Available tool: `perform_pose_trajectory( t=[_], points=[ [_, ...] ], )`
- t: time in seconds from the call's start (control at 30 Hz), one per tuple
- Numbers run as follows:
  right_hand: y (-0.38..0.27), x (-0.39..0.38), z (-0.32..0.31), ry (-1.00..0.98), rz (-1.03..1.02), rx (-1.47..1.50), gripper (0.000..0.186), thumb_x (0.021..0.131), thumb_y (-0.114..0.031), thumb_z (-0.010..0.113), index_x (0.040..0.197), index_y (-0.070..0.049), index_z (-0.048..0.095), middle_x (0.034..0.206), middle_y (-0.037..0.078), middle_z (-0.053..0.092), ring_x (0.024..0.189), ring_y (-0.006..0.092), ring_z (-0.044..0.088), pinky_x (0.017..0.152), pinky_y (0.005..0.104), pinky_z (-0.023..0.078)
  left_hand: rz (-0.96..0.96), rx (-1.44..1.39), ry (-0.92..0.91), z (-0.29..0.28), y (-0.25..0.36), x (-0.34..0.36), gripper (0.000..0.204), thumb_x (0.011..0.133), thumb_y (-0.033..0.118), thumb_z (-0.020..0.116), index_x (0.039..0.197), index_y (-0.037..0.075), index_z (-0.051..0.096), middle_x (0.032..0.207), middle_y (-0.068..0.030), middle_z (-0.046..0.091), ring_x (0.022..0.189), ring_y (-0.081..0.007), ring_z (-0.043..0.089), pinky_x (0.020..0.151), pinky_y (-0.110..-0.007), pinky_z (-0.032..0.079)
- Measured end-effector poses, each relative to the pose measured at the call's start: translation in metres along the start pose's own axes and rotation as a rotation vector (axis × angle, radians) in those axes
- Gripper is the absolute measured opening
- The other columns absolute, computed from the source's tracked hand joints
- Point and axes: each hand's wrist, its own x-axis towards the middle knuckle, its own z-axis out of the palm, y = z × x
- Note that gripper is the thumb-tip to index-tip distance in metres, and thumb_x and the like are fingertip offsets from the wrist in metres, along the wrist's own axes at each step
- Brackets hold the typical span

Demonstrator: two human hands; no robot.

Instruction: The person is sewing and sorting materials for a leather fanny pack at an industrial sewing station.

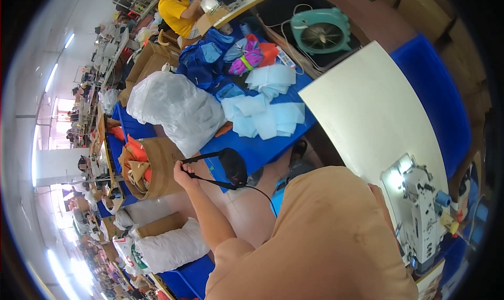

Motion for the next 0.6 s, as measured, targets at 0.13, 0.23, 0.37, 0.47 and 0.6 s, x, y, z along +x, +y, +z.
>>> perform_pose_trajectory(
  t=[0.13,0.23,0.37,0.47,0.6],
  points=[
    [-0.09,0.06,0.03,-0.07,-0.06,-0.083,0.024,0.088,-0.022,0.067,0.092,0.0,0.071,0.081,0.02,0.071,0.072,0.028,0.069,0.068,0.0371,0.052,0.008,0.056,0.033,0.014,-0.041,0.028,0.014,0.094,0.015,0.06,0.083,0.009,0.054,0.06,0.0018,0.044,0.048,-0.0101,0.041,0.044,-0.025,0.034],
    [-0.158,0.094,0.048,-0.122,-0.091,-0.132,0.023,0.088,-0.022,0.066,0.093,0.0,0.071,0.082,0.02,0.071,0.074,0.0282,0.069,0.068,0.037,0.052,0.045,0.195,-0.047,0.029,-0.07,0.025,0.014,0.094,0.014,0.062,0.083,0.009,0.054,0.061,0.002,0.046,0.05,-0.0088,0.043,0.044,-0.024,0.035],
    [-0.222,0.121,0.059,-0.215,-0.005,-0.126,0.023,0.089,-0.022,0.066,0.095,0.0,0.072,0.084,0.019,0.072,0.074,0.0273,0.068,0.07,0.0366,0.053,0.059,0.321,-0.186,0.052,-0.091,0.021,0.018,0.095,0.017,0.065,0.083,0.008,0.054,0.065,0.002,0.05,0.053,-0.0061,0.045,0.046,-0.024,0.034],
    [-0.245,0.132,0.065,-0.213,-0.055,-0.253,0.024,0.09,-0.023,0.065,0.094,-0.001,0.072,0.084,0.017,0.072,0.074,0.0266,0.068,0.07,0.0365,0.053,-0.031,0.37,-0.297,0.058,-0.101,0.026,0.021,0.095,0.018,0.067,0.083,0.008,0.053,0.066,0.0018,0.051,0.054,-0.0053,0.045,0.048,-0.023,0.034],
    [-0.246,0.138,0.071,-0.218,0.007,-0.233,0.025,0.091,-0.024,0.065,0.095,-0.001,0.072,0.083,0.017,0.072,0.074,0.0264,0.068,0.07,0.0365,0.053,-0.181,0.679,-0.299,0.03,-0.112,0.046,0.017,0.092,0.018,0.068,0.093,0.003,0.059,0.07,-0.0007,0.057,0.056,-0.0078,0.051,0.049,-0.024,0.04]
  ],
)
